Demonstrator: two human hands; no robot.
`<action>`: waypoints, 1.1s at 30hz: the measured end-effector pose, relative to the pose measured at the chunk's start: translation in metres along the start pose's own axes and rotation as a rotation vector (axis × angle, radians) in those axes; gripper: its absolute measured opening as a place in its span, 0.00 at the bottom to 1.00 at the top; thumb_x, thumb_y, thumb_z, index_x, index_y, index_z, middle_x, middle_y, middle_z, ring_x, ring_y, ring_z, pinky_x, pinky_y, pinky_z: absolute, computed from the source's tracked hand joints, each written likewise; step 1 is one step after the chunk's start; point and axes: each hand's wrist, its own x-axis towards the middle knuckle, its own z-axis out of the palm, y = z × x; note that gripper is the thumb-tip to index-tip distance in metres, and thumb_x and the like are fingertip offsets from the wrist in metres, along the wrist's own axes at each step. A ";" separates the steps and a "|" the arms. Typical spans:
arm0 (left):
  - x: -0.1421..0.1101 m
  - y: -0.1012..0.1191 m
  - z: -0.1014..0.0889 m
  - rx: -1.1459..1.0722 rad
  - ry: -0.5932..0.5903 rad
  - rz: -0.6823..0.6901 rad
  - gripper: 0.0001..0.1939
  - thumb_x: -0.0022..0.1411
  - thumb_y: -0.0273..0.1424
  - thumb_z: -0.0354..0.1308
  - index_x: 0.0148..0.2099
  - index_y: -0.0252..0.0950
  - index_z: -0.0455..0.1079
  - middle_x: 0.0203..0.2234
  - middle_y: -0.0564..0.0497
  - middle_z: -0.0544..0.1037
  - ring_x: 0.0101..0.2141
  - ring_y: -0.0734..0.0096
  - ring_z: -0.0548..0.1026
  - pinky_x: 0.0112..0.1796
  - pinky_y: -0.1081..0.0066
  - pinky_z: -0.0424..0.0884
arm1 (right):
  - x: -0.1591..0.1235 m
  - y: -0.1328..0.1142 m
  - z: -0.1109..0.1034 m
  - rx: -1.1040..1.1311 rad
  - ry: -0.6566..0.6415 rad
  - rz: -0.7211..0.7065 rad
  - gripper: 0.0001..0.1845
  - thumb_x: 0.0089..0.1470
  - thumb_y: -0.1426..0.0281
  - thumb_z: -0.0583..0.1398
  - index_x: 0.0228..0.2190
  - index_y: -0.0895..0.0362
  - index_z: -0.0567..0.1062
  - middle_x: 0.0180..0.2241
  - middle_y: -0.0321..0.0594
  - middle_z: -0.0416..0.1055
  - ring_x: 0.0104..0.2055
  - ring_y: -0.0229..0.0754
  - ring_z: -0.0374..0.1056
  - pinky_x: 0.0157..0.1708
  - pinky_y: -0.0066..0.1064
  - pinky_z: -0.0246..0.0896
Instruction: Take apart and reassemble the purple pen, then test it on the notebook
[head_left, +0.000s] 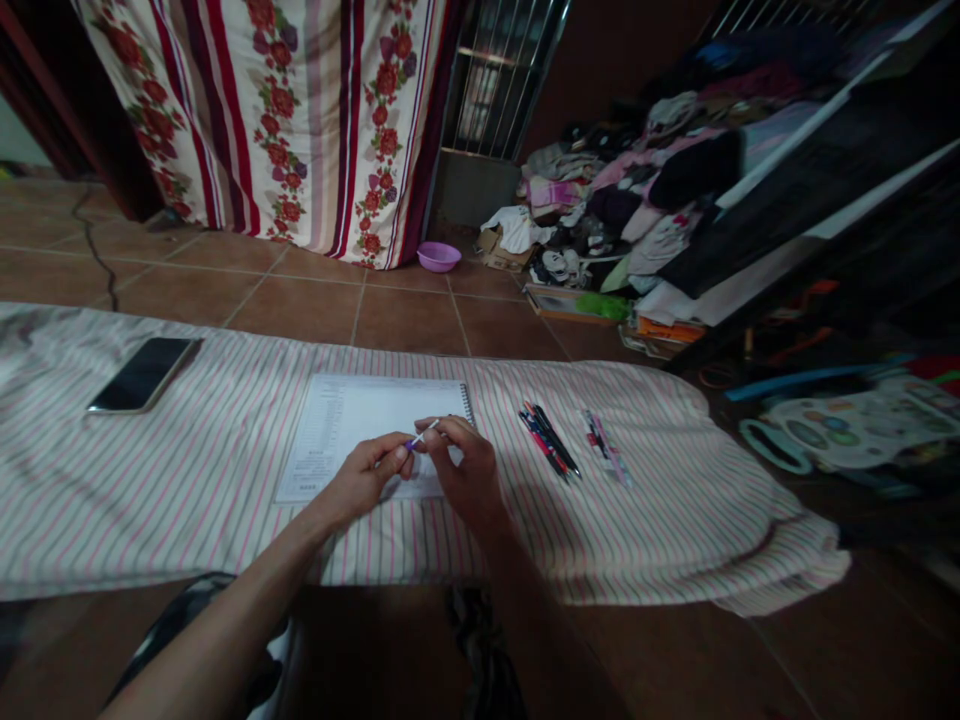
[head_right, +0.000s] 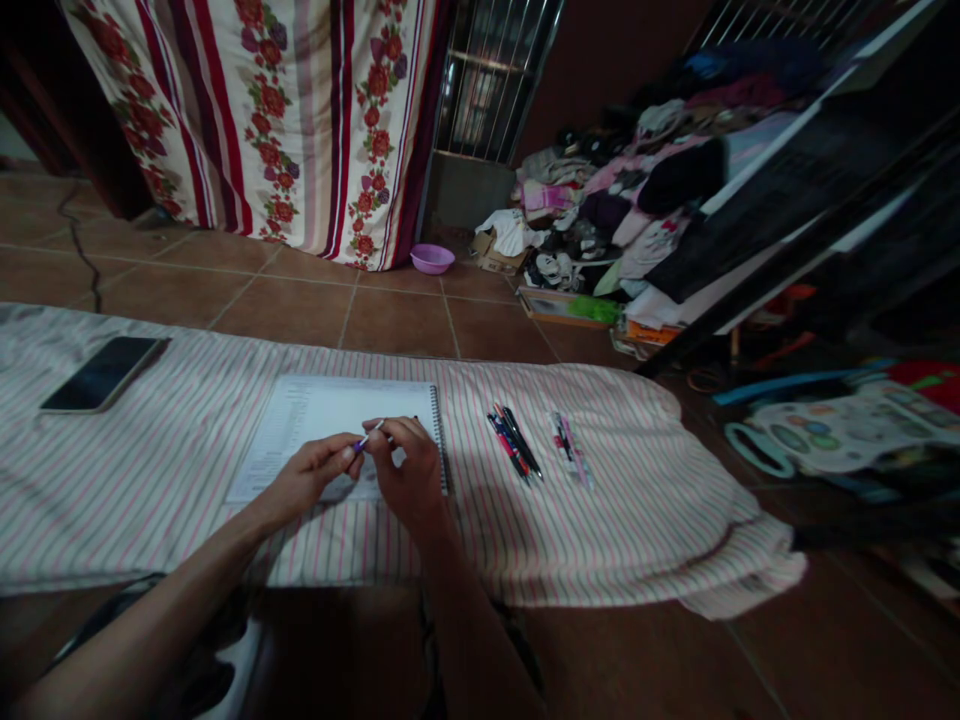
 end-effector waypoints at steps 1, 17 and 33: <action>0.000 0.000 0.000 -0.005 0.004 -0.002 0.14 0.61 0.37 0.47 0.27 0.35 0.66 0.20 0.55 0.65 0.25 0.73 0.63 0.31 0.72 0.59 | 0.000 0.000 0.000 -0.002 0.005 -0.001 0.11 0.56 0.73 0.52 0.24 0.55 0.70 0.31 0.41 0.75 0.35 0.40 0.69 0.36 0.32 0.63; 0.002 -0.002 0.002 0.100 0.198 -0.050 0.09 0.53 0.33 0.57 0.34 0.34 0.74 0.28 0.49 0.77 0.32 0.67 0.72 0.38 0.68 0.66 | 0.000 0.004 -0.007 -0.009 0.134 0.115 0.08 0.55 0.70 0.54 0.28 0.55 0.73 0.33 0.39 0.76 0.34 0.39 0.71 0.34 0.29 0.64; 0.003 -0.008 0.004 0.139 0.325 -0.027 0.05 0.49 0.31 0.62 0.31 0.36 0.73 0.26 0.53 0.76 0.31 0.69 0.71 0.38 0.68 0.66 | -0.004 0.008 0.008 -0.010 0.143 0.033 0.06 0.53 0.70 0.58 0.25 0.54 0.73 0.29 0.39 0.76 0.32 0.39 0.70 0.31 0.31 0.65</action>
